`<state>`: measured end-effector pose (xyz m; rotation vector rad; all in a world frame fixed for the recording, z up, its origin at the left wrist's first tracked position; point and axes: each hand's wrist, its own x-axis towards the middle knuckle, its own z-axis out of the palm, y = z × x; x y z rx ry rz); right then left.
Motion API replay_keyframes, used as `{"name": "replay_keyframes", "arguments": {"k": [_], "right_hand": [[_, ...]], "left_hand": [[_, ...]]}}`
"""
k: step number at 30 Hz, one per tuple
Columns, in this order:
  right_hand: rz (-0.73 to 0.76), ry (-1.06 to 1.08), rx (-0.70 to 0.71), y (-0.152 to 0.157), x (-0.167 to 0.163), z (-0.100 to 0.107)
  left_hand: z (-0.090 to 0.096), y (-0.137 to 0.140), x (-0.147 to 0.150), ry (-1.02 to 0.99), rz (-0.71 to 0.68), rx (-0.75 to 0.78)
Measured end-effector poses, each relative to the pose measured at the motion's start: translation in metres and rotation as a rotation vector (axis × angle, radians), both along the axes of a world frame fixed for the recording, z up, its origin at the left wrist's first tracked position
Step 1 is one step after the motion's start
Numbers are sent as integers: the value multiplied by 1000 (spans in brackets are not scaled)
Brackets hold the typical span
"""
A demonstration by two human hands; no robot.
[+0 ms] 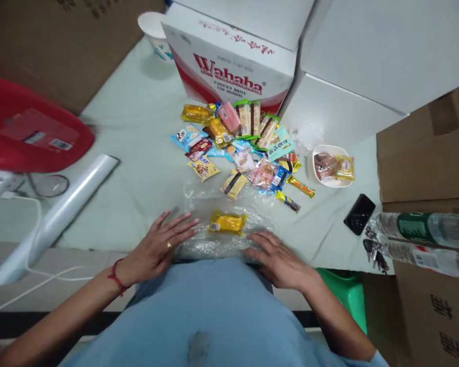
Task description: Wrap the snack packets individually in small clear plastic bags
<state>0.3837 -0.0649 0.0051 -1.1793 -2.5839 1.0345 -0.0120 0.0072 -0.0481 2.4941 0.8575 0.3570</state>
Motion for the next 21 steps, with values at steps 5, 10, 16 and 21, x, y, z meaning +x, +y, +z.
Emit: {"name": "replay_keyframes", "arguments": {"k": [5, 10, 16, 21], "right_hand": [[-141, 44, 96, -14, -2, -32], [-286, 300, -17, 7, 5, -17], [-726, 345, -363, 44, 16, -22], [-702, -128, -128, 78, 22, -24]], "left_hand": [[-15, 3, -4, 47, 0, -32], [-20, 25, 6, -57, 189, -68], [-14, 42, 33, -138, 420, -134], [-23, 41, 50, -67, 672, -22]]}}
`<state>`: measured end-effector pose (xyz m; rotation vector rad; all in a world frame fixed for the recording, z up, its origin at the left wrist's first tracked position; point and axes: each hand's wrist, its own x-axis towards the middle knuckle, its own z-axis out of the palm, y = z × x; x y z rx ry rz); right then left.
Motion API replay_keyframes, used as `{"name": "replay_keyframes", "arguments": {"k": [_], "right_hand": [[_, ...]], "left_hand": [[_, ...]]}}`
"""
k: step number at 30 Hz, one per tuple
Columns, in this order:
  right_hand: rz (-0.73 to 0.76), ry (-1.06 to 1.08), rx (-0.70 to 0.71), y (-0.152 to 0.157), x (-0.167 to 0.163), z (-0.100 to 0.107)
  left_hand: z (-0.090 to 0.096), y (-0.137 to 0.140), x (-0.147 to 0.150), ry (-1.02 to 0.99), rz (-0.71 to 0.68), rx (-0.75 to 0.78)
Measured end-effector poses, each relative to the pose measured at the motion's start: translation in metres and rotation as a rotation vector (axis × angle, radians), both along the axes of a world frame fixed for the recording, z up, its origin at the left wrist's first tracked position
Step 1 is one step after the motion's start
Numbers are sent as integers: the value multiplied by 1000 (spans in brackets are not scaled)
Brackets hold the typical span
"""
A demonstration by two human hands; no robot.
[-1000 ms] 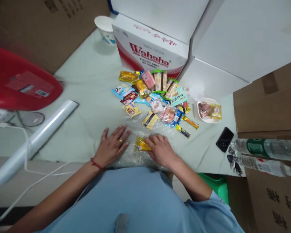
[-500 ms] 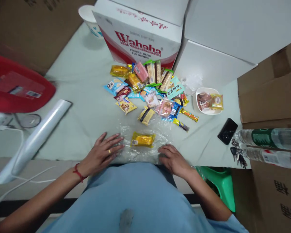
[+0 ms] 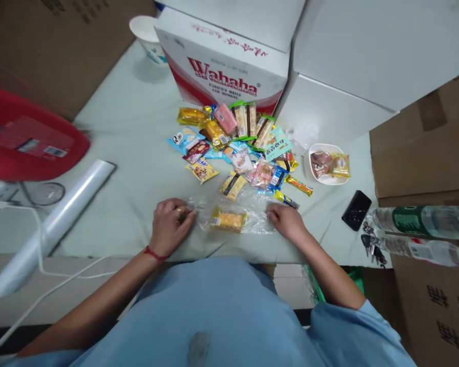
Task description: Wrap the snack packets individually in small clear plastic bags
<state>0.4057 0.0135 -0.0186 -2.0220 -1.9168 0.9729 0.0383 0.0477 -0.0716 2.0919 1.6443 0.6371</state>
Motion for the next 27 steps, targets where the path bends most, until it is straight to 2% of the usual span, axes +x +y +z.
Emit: {"name": "replay_keyframes", "arguments": {"k": [2, 4, 6, 11, 15, 19, 22, 25, 27], "right_hand": [[41, -174, 161, 19, -7, 11], [107, -211, 316, 40, -22, 21], [214, -195, 387, 61, -44, 24], [336, -240, 295, 96, -89, 5], [417, -170, 242, 104, -96, -3], [459, -101, 321, 93, -96, 12], [498, -208, 330, 66, -103, 30], [634, -329, 269, 29, -116, 38], [760, -351, 210, 7, -125, 37]], "left_hand": [[-3, -2, 4, 12, 65, 44], [-5, -4, 7, -4, 100, 69], [-5, -3, 9, -19, 119, 69], [-2, 6, 13, -80, 130, -9], [0, 14, 15, -78, 131, -138], [2, 18, 17, -54, 120, -167], [4, 18, 18, -48, 125, -147], [3, 17, 20, -34, 127, -140], [1, 16, 20, -27, 150, -110]]}}
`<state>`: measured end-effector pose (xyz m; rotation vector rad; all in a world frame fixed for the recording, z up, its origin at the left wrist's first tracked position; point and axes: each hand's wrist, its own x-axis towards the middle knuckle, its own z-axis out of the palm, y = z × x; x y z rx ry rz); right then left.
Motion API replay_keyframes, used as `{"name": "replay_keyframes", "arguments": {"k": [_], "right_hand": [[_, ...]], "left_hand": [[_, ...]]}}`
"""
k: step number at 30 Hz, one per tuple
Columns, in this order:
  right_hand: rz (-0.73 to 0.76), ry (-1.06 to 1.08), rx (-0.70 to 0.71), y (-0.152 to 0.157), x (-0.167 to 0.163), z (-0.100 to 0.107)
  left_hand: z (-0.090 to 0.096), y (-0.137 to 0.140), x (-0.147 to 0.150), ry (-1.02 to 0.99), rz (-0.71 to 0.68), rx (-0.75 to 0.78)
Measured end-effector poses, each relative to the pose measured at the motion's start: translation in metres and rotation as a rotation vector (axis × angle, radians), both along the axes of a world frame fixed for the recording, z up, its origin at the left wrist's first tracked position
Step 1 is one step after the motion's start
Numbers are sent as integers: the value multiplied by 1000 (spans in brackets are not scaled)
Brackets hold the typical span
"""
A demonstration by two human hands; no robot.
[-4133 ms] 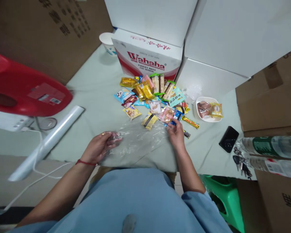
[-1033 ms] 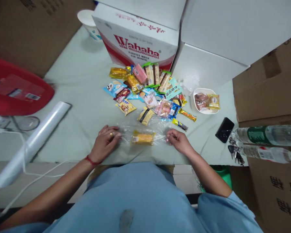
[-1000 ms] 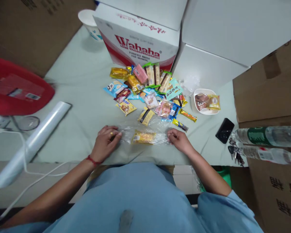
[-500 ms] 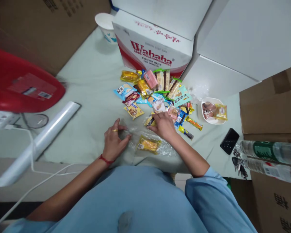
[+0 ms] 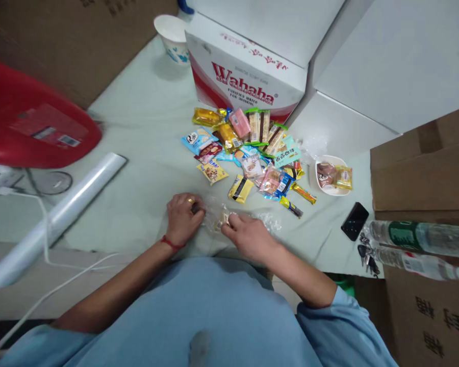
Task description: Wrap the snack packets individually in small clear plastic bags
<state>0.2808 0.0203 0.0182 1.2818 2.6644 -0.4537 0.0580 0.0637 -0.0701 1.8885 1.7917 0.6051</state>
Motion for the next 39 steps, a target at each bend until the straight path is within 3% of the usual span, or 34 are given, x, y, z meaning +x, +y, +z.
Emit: {"name": "replay_keyframes", "arguments": {"k": [4, 9, 13, 17, 20, 23, 24, 26, 29, 33, 39], "right_hand": [[19, -6, -63, -25, -7, -16], [-154, 186, -22, -32, -6, -38], [-177, 349, 8, -36, -6, -45], [-183, 574, -48, -43, 9, -33], [-400, 675, 46, -49, 33, -22], [-760, 489, 268, -51, 57, -22], [-820, 405, 262, -51, 63, -24], [-862, 320, 108, -47, 70, -25], [-855, 430, -115, -34, 66, -17], [-678, 582, -30, -4, 29, -5], [-402, 292, -132, 18, -37, -17]], "left_hand": [[4, 0, -8, -106, 12, 67], [38, -8, -8, -381, -89, -10], [60, -21, 23, -428, -365, -51], [53, -33, 51, -199, -618, -59], [46, -42, 55, 57, -698, 37], [44, -47, 49, 215, -752, 128], [45, -48, 48, 245, -762, 148], [45, -49, 45, 280, -777, 181], [45, -49, 44, 293, -799, 220], [44, -51, 43, 275, -811, 278], [55, -50, 10, 106, -857, 201]]}}
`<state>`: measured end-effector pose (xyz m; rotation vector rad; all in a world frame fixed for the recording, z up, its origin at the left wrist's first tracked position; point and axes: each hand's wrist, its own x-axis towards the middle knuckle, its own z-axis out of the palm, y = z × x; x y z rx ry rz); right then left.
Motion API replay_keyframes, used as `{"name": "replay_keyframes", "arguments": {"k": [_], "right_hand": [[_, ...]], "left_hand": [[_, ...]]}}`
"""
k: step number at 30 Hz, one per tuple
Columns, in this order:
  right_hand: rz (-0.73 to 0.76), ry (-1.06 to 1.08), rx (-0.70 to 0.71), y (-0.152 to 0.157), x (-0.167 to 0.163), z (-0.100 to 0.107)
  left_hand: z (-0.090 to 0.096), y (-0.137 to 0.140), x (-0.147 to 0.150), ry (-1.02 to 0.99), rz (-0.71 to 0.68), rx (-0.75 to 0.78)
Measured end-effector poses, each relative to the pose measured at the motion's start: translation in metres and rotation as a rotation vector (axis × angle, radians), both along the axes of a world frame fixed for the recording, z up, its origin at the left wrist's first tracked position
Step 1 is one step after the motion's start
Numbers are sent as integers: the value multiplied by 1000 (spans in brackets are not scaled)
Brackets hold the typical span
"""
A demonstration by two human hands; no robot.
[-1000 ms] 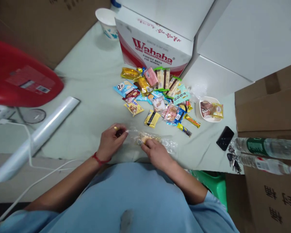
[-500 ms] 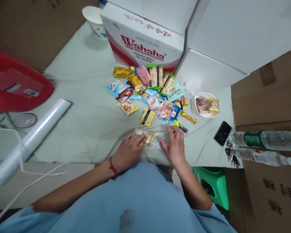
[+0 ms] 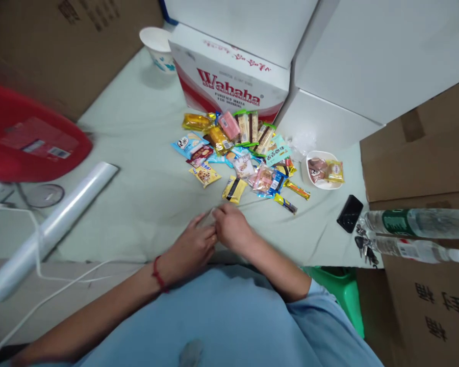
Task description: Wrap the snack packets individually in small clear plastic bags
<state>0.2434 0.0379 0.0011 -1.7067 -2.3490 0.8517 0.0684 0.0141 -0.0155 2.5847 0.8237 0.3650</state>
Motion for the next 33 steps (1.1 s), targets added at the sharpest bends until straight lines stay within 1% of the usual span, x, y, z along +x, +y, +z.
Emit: {"name": "replay_keyframes", "arguments": {"k": [2, 4, 6, 8, 11, 13, 15, 16, 18, 19, 20, 22, 23, 24, 26, 29, 31, 33], "right_hand": [[48, -32, 26, -5, -7, -2], [68, -34, 74, -13, -9, -3], [73, -20, 111, -22, -11, -8], [80, -5, 136, -28, -13, -18], [24, 37, 195, -31, -3, -32], [-77, 123, 240, -27, 23, -32], [-235, 226, 278, -17, 72, -20], [-352, 257, 309, -10, 104, -10], [-650, 295, 374, 7, 175, 10], [-762, 342, 420, 17, 211, 19], [-856, 378, 498, 27, 245, 26], [-940, 352, 546, 47, 299, 31], [-951, 300, 535, 57, 317, 30], [-938, 230, 504, 66, 329, 25], [-874, 49, 432, 80, 337, 12], [-774, -204, 372, 90, 326, -8], [-746, -306, 386, 91, 317, -17], [-725, -414, 436, 88, 312, -19]], "left_hand": [[5, 0, -24, -109, 40, -15], [7, 2, -47, -203, 139, 33], [3, 6, -65, -232, 241, 81], [-4, 11, -71, -208, 315, 107], [-13, 16, -64, -175, 364, 87], [-17, 17, -54, -176, 361, 52], [-20, 17, -47, -176, 350, 30], [-22, 18, -46, -173, 343, 28], [-28, 18, -45, -161, 330, 34], [-31, 18, -47, -157, 327, 38], [-36, 18, -48, -157, 329, 42], [-44, 17, -52, -162, 349, 38], [-48, 16, -54, -166, 366, 31], [-51, 15, -55, -169, 383, 24], [-56, 13, -54, -185, 417, 13], [-60, 12, -51, -217, 507, 34], [-63, 10, -49, -218, 605, 57], [-68, 9, -51, -227, 652, 45]]}}
